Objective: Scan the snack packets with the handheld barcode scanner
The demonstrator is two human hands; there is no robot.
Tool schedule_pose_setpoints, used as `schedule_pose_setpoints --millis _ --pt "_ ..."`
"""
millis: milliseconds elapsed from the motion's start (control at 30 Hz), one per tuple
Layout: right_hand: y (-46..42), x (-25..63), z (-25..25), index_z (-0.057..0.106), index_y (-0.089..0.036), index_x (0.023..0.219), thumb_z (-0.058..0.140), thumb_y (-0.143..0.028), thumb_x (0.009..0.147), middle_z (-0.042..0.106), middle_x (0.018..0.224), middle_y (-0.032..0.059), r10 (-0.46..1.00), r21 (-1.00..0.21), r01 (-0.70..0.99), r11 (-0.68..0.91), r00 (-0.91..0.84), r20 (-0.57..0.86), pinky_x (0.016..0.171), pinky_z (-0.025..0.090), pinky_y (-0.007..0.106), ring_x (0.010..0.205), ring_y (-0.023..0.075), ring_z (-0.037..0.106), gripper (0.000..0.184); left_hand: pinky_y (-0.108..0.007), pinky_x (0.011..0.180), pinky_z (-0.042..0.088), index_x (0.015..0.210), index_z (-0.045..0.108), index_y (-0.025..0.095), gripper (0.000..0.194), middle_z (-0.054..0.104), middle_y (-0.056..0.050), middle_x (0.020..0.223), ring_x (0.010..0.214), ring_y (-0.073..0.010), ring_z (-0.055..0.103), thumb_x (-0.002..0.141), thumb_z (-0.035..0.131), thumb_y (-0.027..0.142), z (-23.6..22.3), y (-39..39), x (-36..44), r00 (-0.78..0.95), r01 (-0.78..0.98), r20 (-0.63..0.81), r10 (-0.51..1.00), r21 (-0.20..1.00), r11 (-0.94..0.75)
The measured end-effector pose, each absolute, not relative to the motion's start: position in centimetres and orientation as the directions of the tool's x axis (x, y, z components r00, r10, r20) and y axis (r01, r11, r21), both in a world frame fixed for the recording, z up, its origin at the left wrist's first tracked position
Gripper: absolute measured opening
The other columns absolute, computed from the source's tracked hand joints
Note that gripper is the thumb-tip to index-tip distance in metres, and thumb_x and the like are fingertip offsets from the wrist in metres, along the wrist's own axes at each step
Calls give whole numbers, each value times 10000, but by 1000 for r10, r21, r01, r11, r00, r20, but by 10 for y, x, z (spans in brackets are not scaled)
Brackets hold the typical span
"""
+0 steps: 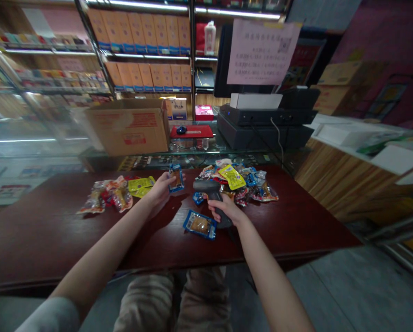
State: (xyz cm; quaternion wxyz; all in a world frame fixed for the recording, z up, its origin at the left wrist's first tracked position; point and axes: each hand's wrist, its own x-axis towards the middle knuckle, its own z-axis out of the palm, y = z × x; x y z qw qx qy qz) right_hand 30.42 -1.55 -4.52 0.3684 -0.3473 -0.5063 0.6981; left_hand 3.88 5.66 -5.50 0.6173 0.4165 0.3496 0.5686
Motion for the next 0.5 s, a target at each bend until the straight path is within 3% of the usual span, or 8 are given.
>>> schedule_pose_setpoints --millis 167,500 --pt "-16 300 -46 550 -180 1017 805 -408 703 520 558 -101 857 -969 -116 -220 -498 -135 345 320 196 345 54 401 464 -490 993 538 963 417 221 409 728 -110 1235 1134 -242 712 815 789 306 -71 40 45 92 -436 113 989 898 -63" --pt "-14 300 -49 535 -191 971 787 -415 708 516 566 -104 852 -967 -91 -239 -497 -164 345 310 192 340 45 386 427 -548 1040 473 924 425 218 500 758 -99 1130 1080 -276 728 718 870 318 -69 43 48 96 -549 80 992 836 -14"
